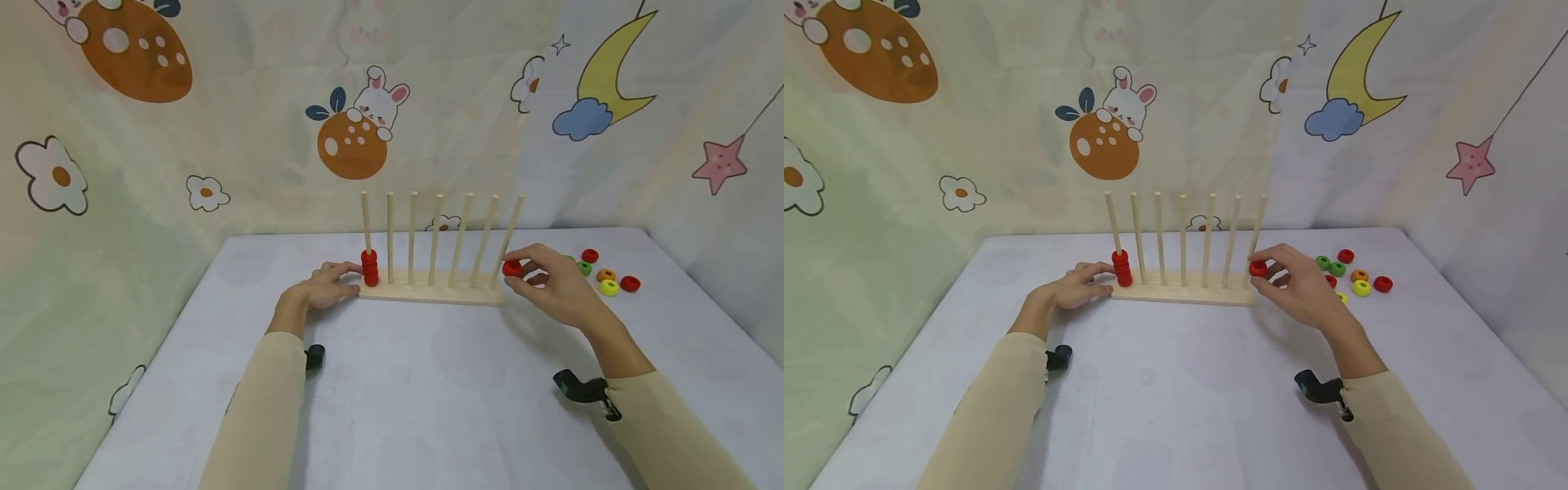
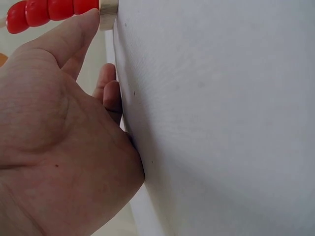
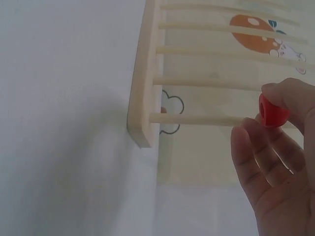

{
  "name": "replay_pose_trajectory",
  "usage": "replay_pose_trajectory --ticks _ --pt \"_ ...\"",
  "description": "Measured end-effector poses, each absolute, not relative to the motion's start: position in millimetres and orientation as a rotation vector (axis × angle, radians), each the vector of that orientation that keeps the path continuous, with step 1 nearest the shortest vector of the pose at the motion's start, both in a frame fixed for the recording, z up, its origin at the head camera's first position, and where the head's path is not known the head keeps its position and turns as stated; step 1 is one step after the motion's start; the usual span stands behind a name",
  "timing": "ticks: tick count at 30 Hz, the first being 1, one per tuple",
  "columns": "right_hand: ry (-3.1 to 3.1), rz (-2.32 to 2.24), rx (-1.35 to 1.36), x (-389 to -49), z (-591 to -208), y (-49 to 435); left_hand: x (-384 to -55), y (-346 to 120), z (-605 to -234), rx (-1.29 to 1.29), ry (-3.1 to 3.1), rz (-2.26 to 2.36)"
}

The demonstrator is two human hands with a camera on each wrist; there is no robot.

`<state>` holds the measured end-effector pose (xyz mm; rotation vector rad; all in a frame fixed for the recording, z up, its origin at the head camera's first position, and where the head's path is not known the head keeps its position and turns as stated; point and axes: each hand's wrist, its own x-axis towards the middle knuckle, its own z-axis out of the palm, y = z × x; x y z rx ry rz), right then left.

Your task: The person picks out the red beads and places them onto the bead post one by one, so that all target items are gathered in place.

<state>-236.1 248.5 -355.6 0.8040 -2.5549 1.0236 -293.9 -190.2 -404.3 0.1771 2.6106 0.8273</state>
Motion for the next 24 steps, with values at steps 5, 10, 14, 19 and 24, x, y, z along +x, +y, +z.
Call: replay_pose_trajectory --ticks 5,10,14,19,24 --pt "-2.570 0.948 0.831 -238 -351 239 -294 -192 -404 0.184 2.611 0.833" --pt "-2.571 0.896 0.857 -238 -348 232 -291 -193 -403 0.187 2.627 0.836" --pt "-2.558 0.913 0.872 -238 -347 230 -287 -190 -401 0.226 2.668 0.817" --pt "-2.553 0.904 0.895 -238 -344 228 -282 -182 -397 0.220 2.722 0.785" --pt "-2.565 0.901 0.933 -240 -341 221 -284 -176 -397 0.188 2.797 0.691"
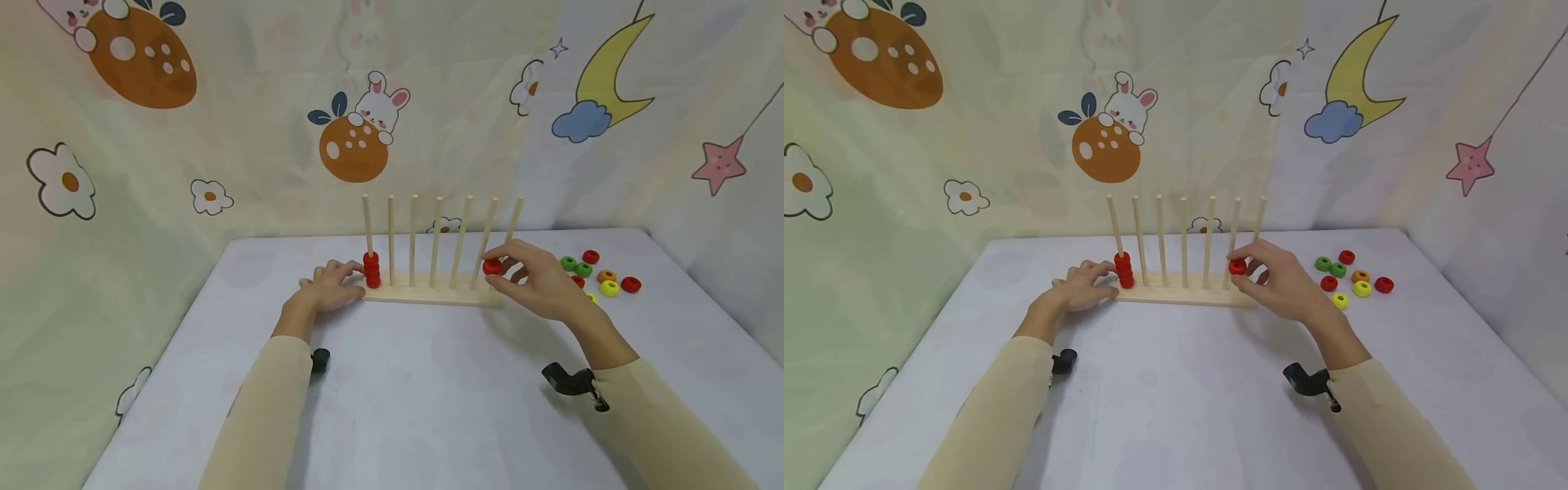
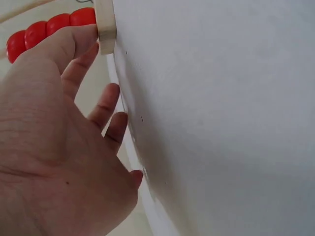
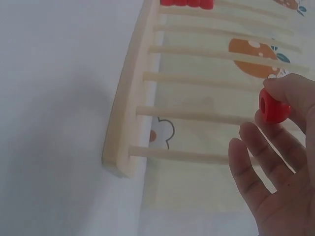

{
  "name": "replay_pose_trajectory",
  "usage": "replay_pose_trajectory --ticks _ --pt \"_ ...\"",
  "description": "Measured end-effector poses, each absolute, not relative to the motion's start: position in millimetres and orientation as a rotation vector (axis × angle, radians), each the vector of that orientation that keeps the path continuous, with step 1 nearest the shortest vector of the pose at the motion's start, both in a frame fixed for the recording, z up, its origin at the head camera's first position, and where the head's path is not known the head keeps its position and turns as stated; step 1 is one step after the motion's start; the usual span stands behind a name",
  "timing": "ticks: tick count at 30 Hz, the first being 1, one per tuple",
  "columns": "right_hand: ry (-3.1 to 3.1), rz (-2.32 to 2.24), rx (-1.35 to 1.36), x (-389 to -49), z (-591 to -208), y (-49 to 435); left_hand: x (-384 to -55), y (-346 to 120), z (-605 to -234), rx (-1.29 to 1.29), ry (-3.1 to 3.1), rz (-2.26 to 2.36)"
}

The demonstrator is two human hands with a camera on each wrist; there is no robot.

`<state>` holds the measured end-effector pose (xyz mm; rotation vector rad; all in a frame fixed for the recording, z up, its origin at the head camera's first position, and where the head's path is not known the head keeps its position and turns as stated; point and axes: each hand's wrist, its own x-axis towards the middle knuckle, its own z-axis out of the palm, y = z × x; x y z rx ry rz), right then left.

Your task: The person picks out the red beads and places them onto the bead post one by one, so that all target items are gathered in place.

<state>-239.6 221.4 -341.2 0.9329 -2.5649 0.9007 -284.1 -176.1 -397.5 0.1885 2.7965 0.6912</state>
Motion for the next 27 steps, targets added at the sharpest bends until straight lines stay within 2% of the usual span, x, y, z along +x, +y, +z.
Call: replay_pose_trajectory --ticks 11,27 --pt "-2.510 0.962 1.111 -247 -332 196 -294 -184 -406 0.254 2.751 0.805" --pt "-2.445 1.042 1.135 -247 -322 158 -289 -182 -406 0.240 2.777 0.849"
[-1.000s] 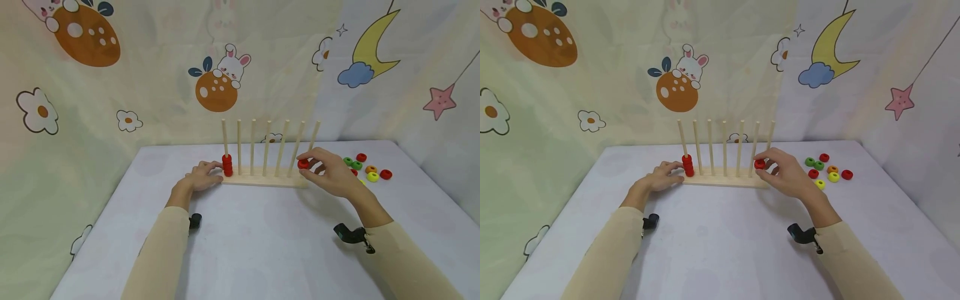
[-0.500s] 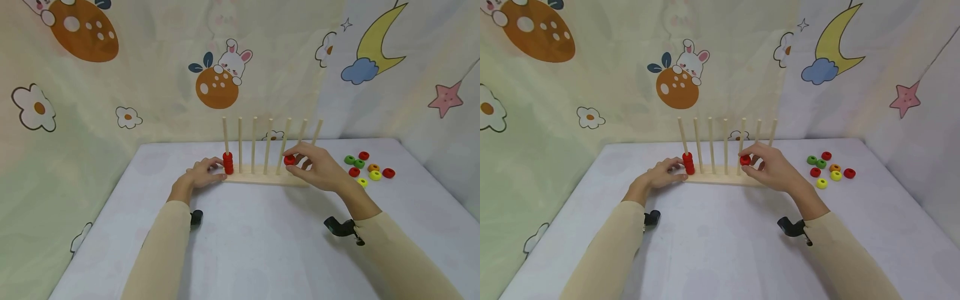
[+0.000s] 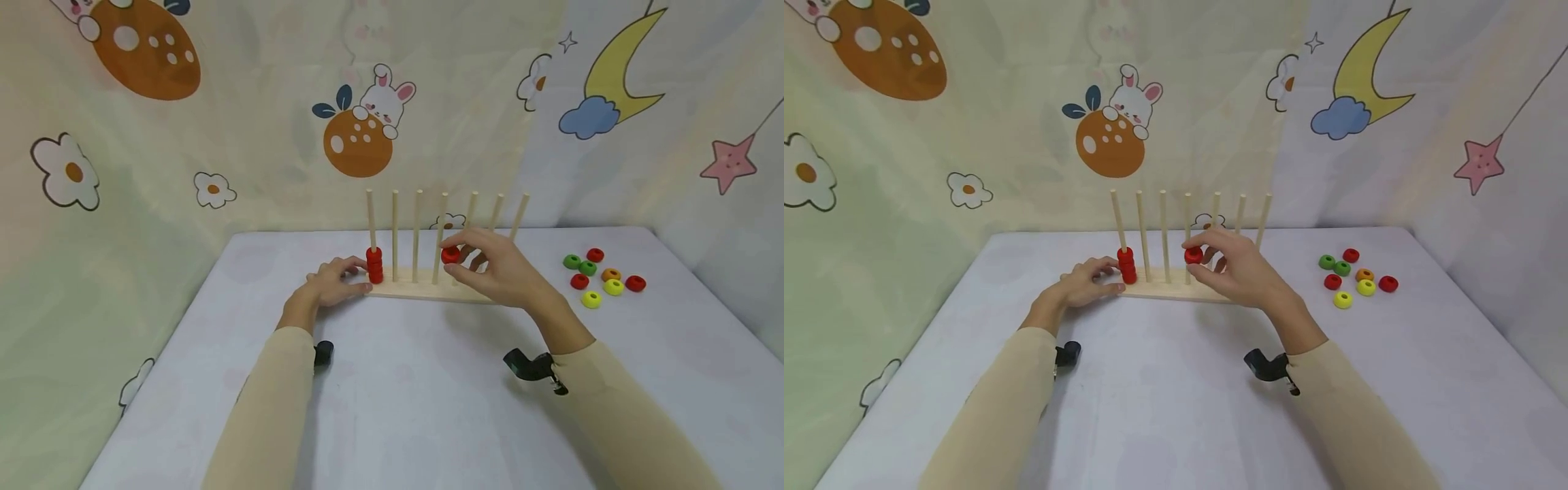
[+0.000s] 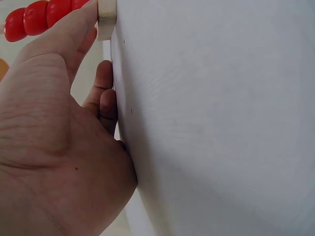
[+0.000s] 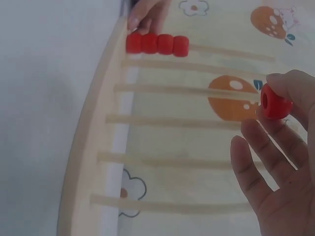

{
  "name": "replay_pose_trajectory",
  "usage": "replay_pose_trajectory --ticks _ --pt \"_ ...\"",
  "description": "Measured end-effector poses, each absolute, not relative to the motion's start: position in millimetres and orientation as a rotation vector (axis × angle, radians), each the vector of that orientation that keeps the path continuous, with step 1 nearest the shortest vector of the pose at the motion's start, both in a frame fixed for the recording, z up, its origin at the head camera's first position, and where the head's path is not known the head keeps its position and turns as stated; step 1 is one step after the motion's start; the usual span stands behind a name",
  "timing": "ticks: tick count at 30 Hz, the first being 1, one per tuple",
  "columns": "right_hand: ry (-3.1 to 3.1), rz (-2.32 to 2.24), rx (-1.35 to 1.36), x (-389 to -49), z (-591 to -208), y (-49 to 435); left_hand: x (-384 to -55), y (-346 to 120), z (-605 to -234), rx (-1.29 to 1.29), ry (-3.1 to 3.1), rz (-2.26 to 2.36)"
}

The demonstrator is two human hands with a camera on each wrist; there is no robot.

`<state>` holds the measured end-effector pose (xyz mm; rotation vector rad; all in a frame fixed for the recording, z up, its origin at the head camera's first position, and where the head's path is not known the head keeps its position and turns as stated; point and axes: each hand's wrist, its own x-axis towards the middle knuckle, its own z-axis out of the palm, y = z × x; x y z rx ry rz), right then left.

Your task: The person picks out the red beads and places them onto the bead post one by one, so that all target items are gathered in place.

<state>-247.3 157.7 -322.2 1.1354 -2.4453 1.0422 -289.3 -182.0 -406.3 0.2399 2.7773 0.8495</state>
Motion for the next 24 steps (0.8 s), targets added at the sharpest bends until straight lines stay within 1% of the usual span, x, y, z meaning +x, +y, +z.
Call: replay_pose_trajectory --ticks 6,19,24 --pt "-2.398 1.137 1.146 -248 -321 147 -288 -181 -407 0.244 2.773 0.835" --pt "-2.329 1.126 1.181 -254 -311 131 -296 -180 -409 0.228 2.778 0.820" --pt "-2.276 1.206 1.171 -260 -308 118 -293 -183 -407 0.253 2.777 0.832"
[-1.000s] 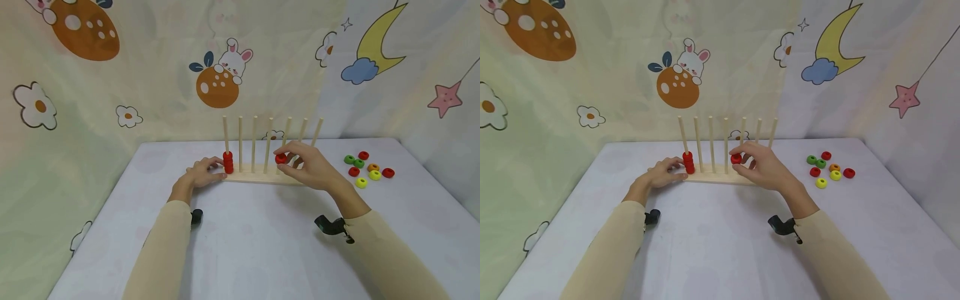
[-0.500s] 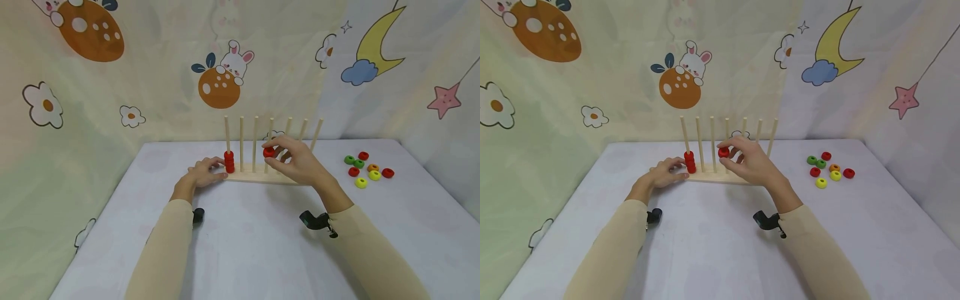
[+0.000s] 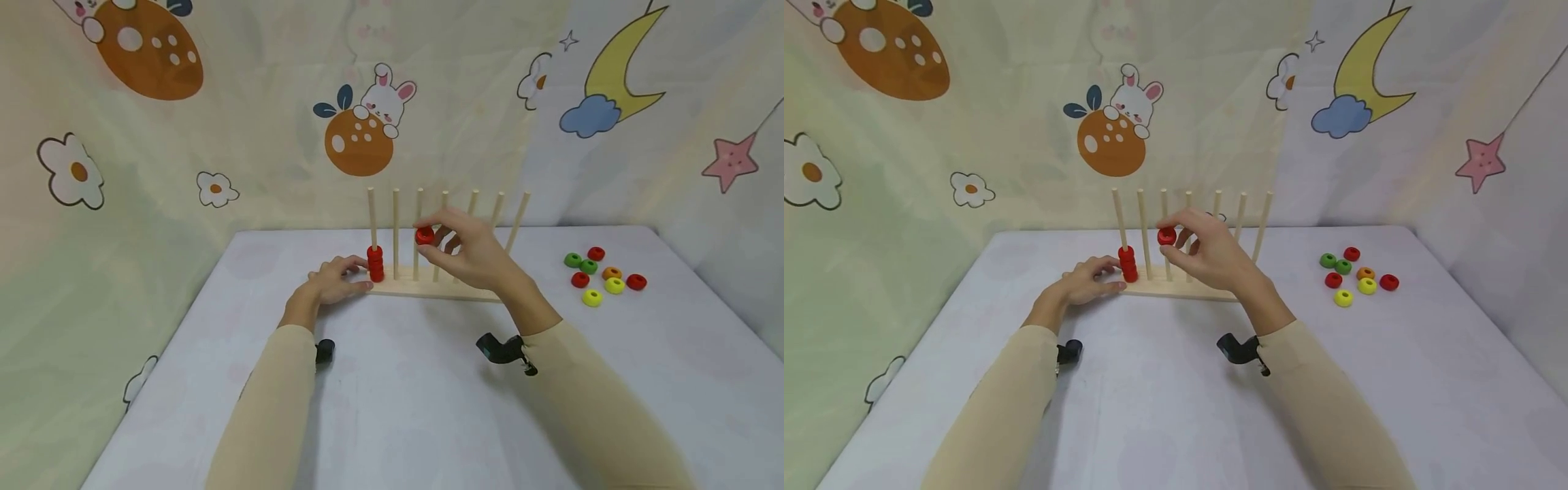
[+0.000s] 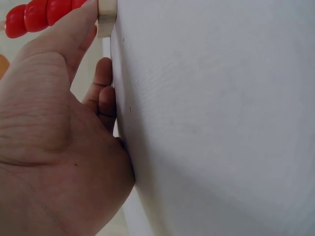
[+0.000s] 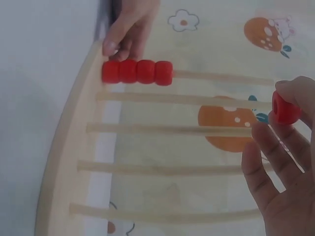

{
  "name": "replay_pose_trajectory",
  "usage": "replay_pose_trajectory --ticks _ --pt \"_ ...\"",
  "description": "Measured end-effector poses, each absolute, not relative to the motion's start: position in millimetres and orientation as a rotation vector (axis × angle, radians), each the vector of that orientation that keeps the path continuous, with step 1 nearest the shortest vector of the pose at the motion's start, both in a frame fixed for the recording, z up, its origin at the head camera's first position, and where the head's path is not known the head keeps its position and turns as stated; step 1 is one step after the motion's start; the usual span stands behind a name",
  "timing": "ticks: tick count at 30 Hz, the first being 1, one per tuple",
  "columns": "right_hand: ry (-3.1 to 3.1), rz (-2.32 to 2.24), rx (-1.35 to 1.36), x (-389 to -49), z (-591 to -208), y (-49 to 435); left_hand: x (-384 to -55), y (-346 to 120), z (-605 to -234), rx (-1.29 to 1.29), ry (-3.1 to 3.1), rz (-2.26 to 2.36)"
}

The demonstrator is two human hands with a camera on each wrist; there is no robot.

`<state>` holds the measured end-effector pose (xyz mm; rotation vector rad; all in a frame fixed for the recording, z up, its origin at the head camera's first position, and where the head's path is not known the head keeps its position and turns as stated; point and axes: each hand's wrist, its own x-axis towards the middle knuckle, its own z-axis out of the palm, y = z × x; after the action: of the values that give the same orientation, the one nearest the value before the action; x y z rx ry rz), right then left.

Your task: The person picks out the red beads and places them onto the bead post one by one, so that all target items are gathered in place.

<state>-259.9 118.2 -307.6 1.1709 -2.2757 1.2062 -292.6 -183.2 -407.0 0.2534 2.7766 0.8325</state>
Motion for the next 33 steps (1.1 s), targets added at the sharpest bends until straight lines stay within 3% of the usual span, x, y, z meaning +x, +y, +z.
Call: replay_pose_trajectory --ticks 33 --pt "-2.154 1.319 1.148 -277 -284 57 -288 -184 -406 0.198 2.759 0.873"
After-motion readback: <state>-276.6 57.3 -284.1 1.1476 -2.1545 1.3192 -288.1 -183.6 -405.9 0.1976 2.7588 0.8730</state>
